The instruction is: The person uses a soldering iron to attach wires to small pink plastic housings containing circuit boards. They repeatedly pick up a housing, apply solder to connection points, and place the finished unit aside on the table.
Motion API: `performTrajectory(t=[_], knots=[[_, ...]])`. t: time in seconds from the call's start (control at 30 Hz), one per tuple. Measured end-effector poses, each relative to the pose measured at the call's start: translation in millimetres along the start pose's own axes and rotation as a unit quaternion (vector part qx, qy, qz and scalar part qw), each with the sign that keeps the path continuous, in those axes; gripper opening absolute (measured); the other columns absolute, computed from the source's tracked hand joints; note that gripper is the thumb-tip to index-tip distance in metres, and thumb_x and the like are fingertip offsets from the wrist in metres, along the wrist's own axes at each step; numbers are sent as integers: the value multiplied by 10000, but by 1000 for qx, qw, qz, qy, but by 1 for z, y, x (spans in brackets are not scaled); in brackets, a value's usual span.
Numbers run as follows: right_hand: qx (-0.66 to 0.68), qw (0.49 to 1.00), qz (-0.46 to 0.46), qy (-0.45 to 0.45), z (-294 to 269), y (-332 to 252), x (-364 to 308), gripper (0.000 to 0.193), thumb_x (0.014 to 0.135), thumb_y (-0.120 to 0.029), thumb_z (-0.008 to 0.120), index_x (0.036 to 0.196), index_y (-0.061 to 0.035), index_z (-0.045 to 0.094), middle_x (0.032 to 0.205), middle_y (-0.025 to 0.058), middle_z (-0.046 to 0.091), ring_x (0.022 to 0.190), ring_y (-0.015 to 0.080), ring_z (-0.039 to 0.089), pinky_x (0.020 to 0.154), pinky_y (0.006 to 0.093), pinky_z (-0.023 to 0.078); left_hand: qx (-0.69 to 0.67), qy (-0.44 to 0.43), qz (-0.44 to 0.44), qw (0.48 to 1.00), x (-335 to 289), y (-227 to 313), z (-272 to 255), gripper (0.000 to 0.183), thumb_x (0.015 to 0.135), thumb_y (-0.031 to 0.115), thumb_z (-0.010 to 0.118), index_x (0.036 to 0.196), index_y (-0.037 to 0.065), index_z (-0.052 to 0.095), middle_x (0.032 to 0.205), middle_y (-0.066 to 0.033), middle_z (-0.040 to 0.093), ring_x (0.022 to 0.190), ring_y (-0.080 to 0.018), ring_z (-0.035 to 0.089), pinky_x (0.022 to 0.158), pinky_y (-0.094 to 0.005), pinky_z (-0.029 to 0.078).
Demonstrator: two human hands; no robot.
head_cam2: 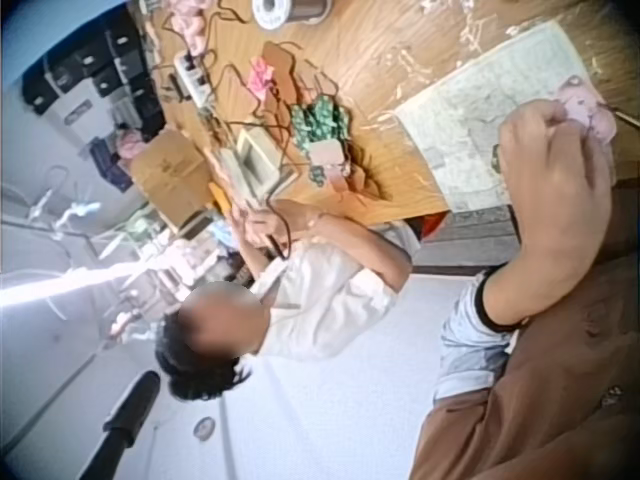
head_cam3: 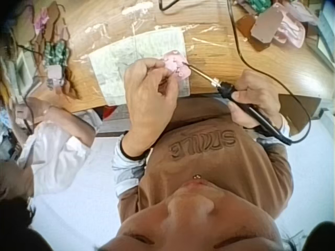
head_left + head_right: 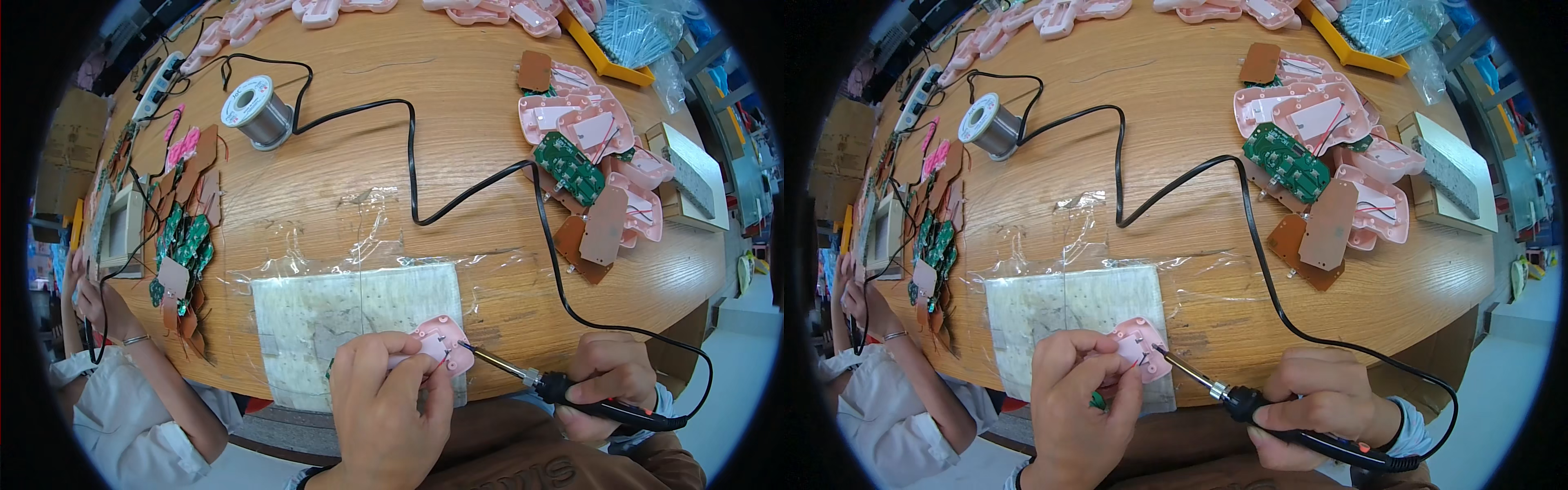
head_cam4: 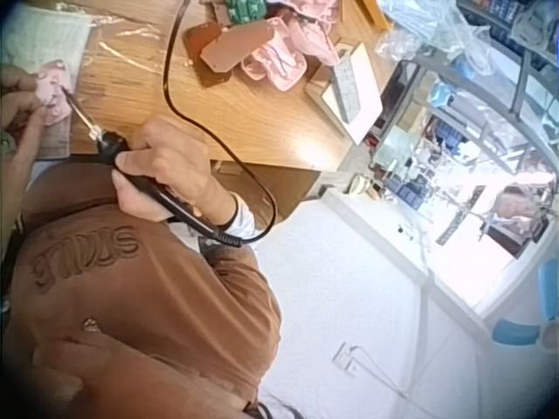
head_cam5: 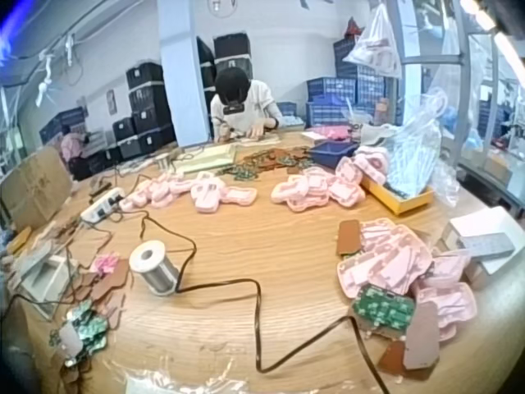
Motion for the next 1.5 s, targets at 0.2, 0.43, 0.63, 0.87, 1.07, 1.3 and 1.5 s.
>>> performTrajectory(t=[0.2,0.43,0.63,0.87,1.07,1.3,1.5], knots=[[0,1000,-4,8,-2,0,0,282,654,-33,763,857,-49,567,627,66,531,444,160,476,376,277,343,4,-2,-5,1000,0,0,0,164,667,-21,736,773,10,615,908,-127,577,844,-315,536,752,-397,422],[-19,1000,0,9,-7,0,1,287,652,-38,765,861,-54,570,631,60,537,451,163,481,382,278,347,67,13,12,998,1,3,-8,103,740,44,723,826,69,673,743,-68,585,730,-286,561,683,-393,402],[-15,1000,6,19,-6,3,2,275,661,-37,765,866,-56,583,642,61,543,463,167,494,391,278,359,57,-2,5,998,8,-2,4,74,757,68,710,794,73,646,694,-72,561,686,-280,545,660,-398,376],[19,1000,13,6,3,8,6,248,677,-27,756,872,-46,604,649,69,540,475,183,509,396,290,371,74,-3,2,997,11,-2,6,99,733,75,718,771,81,627,672,-66,538,680,-276,536,661,-404,370],[27,999,13,-11,8,12,9,213,675,-18,749,834,-43,609,646,63,527,477,191,509,399,292,371,115,-36,-9,993,13,-3,12,88,733,66,734,784,45,665,653,-54,578,641,-228,547,653,-351,395],[40,999,-9,33,-6,10,8,219,675,-17,738,848,-41,607,640,62,521,462,187,491,393,290,362,94,-25,-5,995,17,-2,11,97,716,67,724,742,66,630,652,-69,549,646,-271,533,634,-393,382],[34,999,5,33,-12,13,3,240,670,-16,743,857,-35,595,629,68,517,457,189,486,390,295,351,82,-21,4,996,19,1,10,99,701,26,723,744,56,640,634,-85,545,603,-276,533,574,-389,396]])
Point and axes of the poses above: each hand's wrist, its own x-axis towards the middle knuckle, its own z-axis out of the palm, y = z × x, the point moved 9 cm from there along x, towards the middle knuckle
